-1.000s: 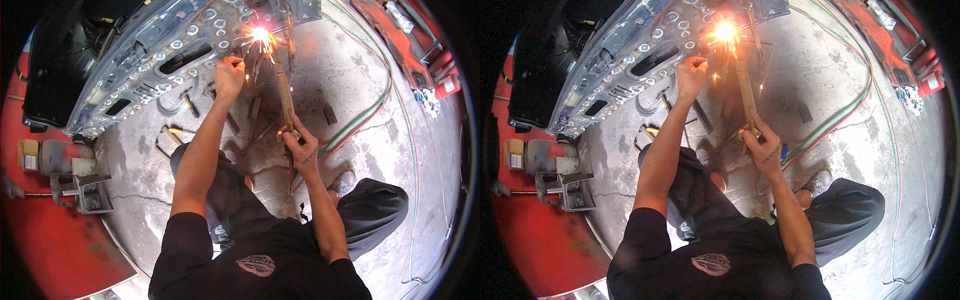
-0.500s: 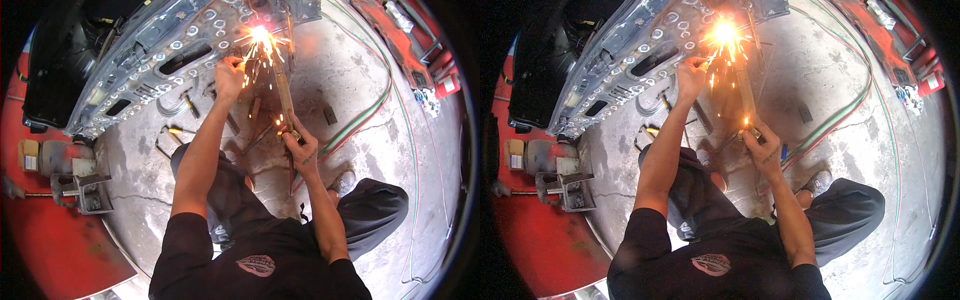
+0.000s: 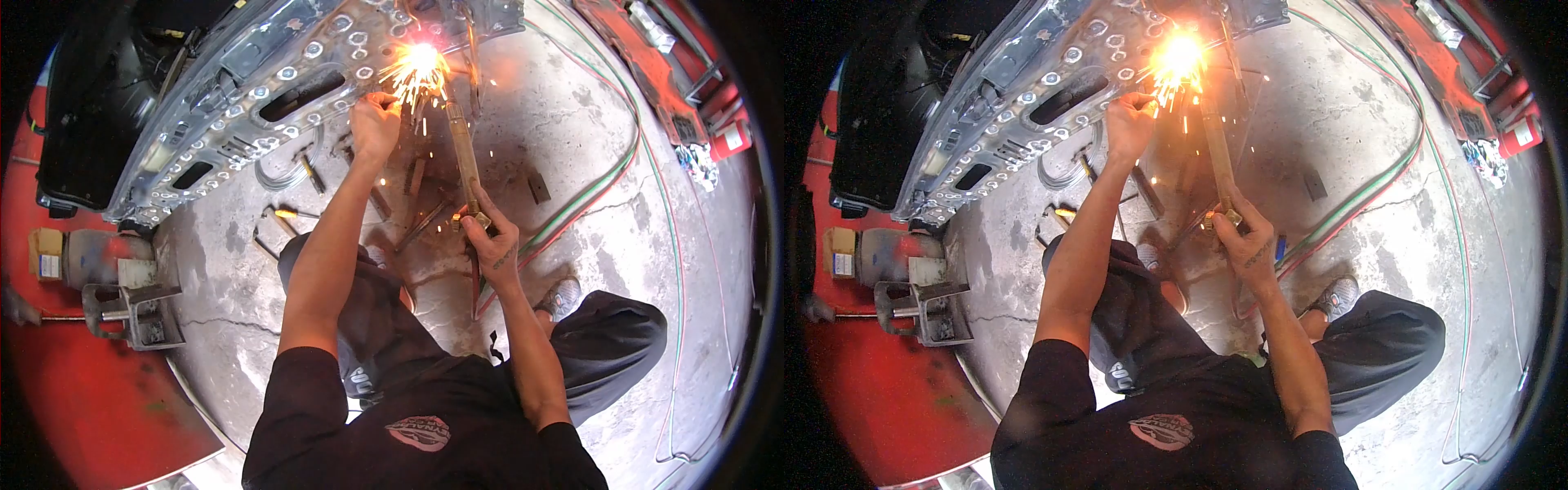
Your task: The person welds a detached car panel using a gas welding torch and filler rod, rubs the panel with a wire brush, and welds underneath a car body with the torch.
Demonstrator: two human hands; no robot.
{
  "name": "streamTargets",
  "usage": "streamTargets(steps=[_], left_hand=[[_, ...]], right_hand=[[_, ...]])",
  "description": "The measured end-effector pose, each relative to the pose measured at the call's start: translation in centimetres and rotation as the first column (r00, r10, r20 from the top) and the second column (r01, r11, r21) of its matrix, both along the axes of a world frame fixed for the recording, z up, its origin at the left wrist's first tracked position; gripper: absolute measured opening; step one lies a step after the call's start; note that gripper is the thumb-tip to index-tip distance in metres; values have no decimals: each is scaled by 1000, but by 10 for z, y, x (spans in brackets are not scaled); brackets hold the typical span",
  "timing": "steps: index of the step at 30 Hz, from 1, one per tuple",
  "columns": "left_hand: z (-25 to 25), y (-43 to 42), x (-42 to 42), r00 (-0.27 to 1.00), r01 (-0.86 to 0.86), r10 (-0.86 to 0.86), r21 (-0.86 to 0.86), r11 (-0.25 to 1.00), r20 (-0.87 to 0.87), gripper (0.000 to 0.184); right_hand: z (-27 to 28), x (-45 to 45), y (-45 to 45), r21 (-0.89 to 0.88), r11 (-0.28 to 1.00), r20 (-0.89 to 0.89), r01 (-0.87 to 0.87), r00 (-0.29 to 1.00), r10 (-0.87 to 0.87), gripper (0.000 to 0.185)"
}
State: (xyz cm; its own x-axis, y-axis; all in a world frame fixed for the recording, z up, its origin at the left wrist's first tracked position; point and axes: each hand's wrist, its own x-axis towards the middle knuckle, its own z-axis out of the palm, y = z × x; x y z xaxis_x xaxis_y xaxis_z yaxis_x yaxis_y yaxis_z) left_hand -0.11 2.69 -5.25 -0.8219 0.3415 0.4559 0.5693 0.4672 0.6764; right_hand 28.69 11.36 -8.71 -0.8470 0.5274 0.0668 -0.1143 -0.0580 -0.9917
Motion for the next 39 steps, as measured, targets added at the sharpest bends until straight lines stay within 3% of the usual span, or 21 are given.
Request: streamTargets(steps=[13, 22, 31, 37, 39], left_hand=[[9, 6, 7, 998, -48, 49, -22, 999, 47, 17], [6, 5, 4, 994, -58, 59, -12, 998, 88, 16], [12, 6, 10, 998, -36, 35, 17, 999, 51, 17], [3, 5, 2, 999, -36, 37, -27, 999, 37, 18], [7, 5, 6, 998, -48, 48, 0, 999, 37, 17]], right_hand=[[11, 2, 0, -134, 991, -4, -28, 1000, 28, 50], [-3, 0, 3, 72, 997, 5, -23, 1000, 23, 55], [6, 1, 0, -33, 999, 0, -1, 1000, 1, 53], [-5, -2, 0, 82, 996, -50, 37, 998, -33, 52], [10, 2, 0, -30, 1000, 1, -7, 1000, 7, 52]])
